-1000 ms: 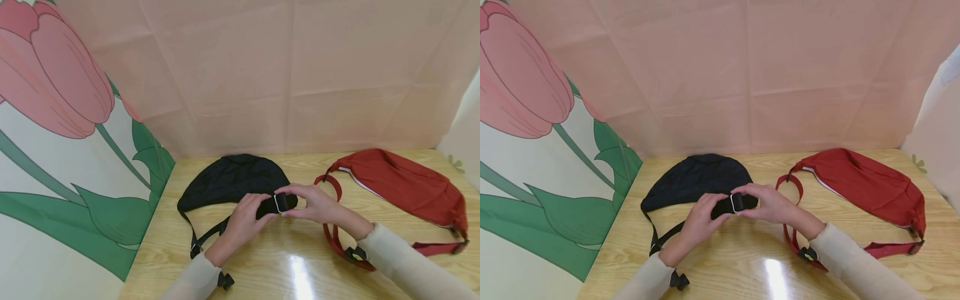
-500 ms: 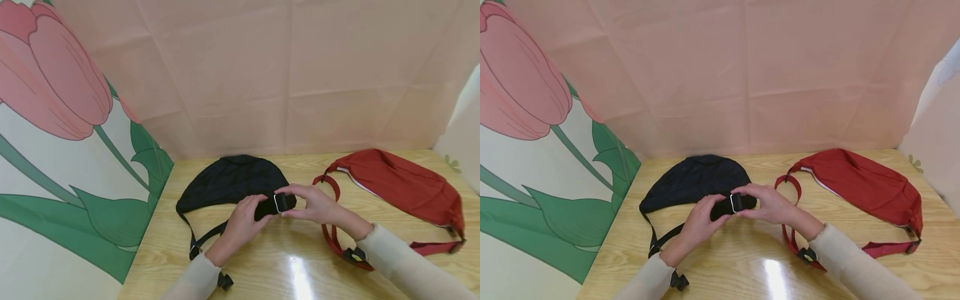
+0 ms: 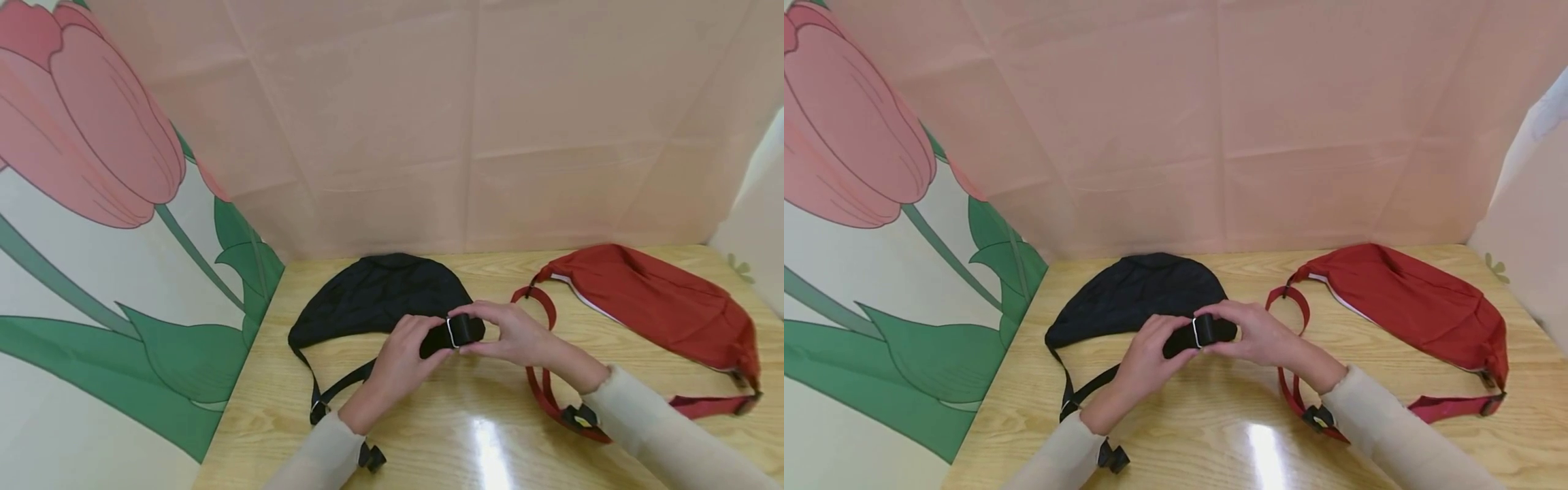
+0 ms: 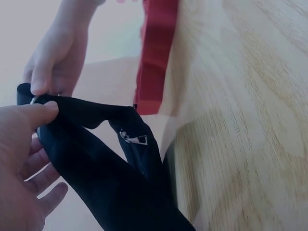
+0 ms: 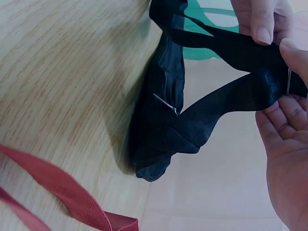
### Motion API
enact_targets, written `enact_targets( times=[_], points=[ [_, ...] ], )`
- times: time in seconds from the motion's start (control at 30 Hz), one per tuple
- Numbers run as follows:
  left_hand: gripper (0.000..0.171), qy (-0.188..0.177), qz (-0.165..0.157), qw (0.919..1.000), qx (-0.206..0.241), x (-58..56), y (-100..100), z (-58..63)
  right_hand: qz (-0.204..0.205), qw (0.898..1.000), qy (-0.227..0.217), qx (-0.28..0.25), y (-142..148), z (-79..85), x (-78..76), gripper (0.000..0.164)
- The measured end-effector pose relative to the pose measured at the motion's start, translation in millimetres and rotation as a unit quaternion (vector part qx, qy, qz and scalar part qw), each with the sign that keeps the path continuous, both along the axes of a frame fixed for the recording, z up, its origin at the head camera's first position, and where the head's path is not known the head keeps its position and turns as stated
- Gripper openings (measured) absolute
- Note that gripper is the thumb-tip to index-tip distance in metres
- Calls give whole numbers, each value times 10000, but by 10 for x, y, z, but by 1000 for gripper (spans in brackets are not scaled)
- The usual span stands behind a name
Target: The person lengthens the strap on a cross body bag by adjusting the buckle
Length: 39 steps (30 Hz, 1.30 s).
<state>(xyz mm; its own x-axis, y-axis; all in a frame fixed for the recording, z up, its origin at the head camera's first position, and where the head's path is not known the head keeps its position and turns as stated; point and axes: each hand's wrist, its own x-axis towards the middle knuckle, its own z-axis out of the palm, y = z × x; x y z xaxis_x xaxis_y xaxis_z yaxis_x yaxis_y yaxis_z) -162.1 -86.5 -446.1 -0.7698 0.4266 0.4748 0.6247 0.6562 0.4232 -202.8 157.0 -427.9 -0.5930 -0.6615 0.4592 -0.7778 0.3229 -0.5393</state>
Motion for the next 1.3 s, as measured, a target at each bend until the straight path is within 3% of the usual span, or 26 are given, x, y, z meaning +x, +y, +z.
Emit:
enact_targets(
  times=[0.33, 0.43, 0.57, 0.67, 1.03, 1.3],
  points=[
    [42, -9, 152, 9998, 98, -3, -22, 5, 108, 9993, 329, 130, 7, 47, -3, 52],
    [44, -425, 142, 9989, 169, -1, -22, 9, 76, 9993, 277, 233, 16, 75, 2, 47],
    [44, -1263, 30, 9917, 231, -1, -15, 19, -36, 9988, 217, 448, 32, 104, 22, 43],
    [42, -1581, -22, 9873, 172, -5, -12, 14, -71, 9980, 229, 586, 39, 111, 30, 42],
    [56, -1609, -36, 9869, 78, -10, 44, 49, 116, 9995, -75, 289, 62, 81, 11, 44],
    [58, -993, 300, 9942, -282, -3, 98, 40, 185, 9998, -90, 71, 65, 46, 14, 45]
  ],
)
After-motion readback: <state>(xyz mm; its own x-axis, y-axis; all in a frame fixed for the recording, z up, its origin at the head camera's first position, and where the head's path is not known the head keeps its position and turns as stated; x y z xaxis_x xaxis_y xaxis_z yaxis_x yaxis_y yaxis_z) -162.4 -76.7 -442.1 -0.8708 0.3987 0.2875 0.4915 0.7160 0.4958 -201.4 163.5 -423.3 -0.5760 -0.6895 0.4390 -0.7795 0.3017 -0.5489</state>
